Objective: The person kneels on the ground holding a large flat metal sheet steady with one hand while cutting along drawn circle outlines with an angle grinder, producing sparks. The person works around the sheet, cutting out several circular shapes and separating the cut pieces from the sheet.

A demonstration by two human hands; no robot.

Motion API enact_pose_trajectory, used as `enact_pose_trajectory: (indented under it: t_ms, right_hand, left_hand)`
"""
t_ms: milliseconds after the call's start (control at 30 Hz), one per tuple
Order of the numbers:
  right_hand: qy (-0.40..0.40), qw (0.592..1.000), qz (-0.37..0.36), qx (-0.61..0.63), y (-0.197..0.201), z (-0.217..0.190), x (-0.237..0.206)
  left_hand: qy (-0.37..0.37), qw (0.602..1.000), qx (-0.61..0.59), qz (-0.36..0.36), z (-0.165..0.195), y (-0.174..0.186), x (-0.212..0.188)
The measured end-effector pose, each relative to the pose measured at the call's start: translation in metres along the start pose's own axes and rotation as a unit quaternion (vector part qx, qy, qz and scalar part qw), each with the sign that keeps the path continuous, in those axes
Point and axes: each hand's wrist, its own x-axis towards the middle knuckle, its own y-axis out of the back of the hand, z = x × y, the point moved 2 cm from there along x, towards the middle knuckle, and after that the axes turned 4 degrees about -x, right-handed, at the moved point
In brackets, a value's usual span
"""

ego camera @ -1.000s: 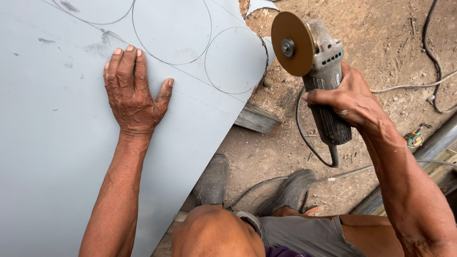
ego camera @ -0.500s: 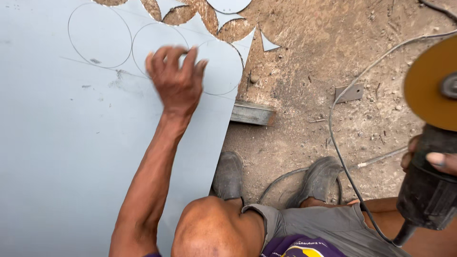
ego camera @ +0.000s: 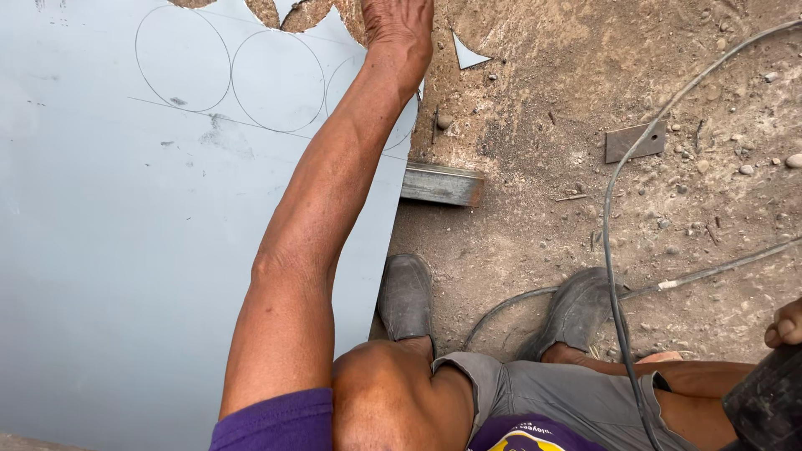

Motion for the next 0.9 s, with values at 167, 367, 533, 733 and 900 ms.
enact_pose_trajectory:
  t_ms: [167, 367, 533, 733, 900]
  right_hand:
    - [0.006, 1.000, -0.006, 0.007, -0.005, 0.008, -0.008]
    - [0.019, 1.000, -0.003, -0.003, -0.007, 0.016, -0.019]
    - [0.020, 1.000, 0.008, 0.000, -0.005, 0.015, -0.018]
    - [0.005, 1.000, 0.004, 0.002, -0.003, 0.011, -0.014]
    - [0.007, 1.000, 0.013, -0.006, -0.001, 0.005, -0.013]
  left_hand:
    - [-0.014, 0.999, -0.035, -0.027, 0.003, -0.005, 0.007]
    - [-0.054, 0.998, 0.007, -0.042, 0.005, -0.007, 0.008]
    - [-0.019, 0.982, -0.186, -0.027, -0.003, -0.004, 0.002]
    - [-0.127, 0.883, -0.434, -0.123, -0.053, 0.029, -0.035]
    - [-0.096, 0.939, -0.328, -0.035, -0.053, 0.023, -0.036]
